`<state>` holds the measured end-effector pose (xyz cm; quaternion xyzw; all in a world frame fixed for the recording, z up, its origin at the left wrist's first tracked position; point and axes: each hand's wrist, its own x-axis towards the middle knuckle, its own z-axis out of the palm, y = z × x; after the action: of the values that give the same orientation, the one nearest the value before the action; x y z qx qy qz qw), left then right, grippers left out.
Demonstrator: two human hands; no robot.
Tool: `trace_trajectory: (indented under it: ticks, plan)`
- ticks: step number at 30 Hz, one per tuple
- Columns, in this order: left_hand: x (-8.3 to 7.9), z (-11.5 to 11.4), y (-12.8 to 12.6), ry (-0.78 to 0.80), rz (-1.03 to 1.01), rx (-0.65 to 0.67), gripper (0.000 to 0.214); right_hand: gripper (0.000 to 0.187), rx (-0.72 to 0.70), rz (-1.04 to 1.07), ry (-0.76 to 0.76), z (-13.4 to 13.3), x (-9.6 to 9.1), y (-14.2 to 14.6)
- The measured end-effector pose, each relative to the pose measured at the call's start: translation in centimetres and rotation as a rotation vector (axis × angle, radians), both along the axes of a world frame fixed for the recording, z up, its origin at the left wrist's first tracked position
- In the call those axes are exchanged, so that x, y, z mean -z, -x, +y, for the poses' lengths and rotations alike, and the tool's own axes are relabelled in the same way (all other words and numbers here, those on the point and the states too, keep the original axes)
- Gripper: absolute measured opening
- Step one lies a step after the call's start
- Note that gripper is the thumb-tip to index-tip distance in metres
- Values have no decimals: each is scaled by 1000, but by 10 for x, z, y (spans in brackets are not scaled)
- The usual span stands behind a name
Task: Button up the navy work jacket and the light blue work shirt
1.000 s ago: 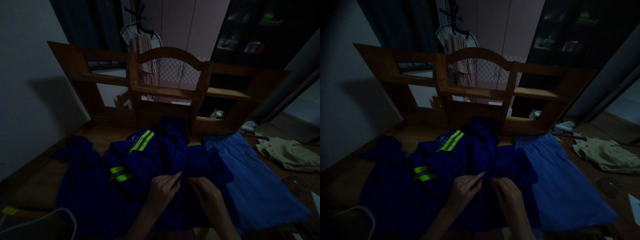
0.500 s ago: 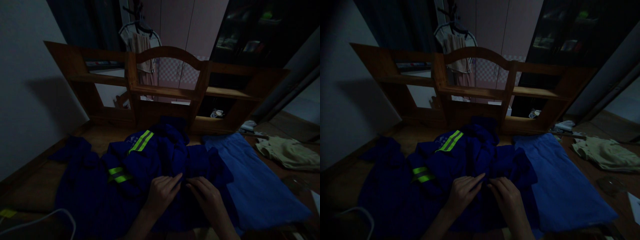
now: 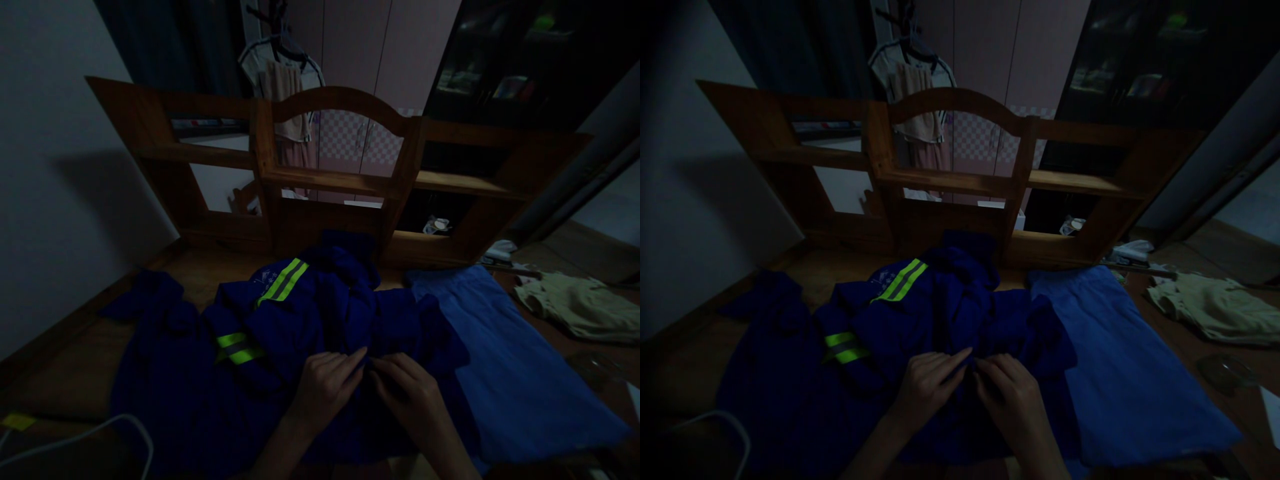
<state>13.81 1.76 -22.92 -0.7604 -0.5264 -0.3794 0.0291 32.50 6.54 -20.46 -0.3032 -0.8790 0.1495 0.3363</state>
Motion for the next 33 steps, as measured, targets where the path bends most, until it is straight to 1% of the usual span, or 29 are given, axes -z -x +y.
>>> trace_trajectory:
  ticks: [7,15,21,23,26,29,33]
  plan:
    - [0,0,-1,3,4,16,33,21,28,-13,-28,0,-3,4]
    - [0,1,-1,7,-8,13,32,19,47,-10,44,2,3,3]
    - [0,2,-1,1,-8,22,32,20,101,32,85,5,9,7]
    - [0,1,-1,-1,-16,19,32,19,125,91,73,4,11,8]
    - [0,1,0,13,-10,22,32,19,202,180,29,2,16,7]
    - [0,0,1,23,6,35,32,22,262,206,-15,0,18,6]
    - [1,0,1,39,-2,42,33,24,250,218,-15,0,19,5]
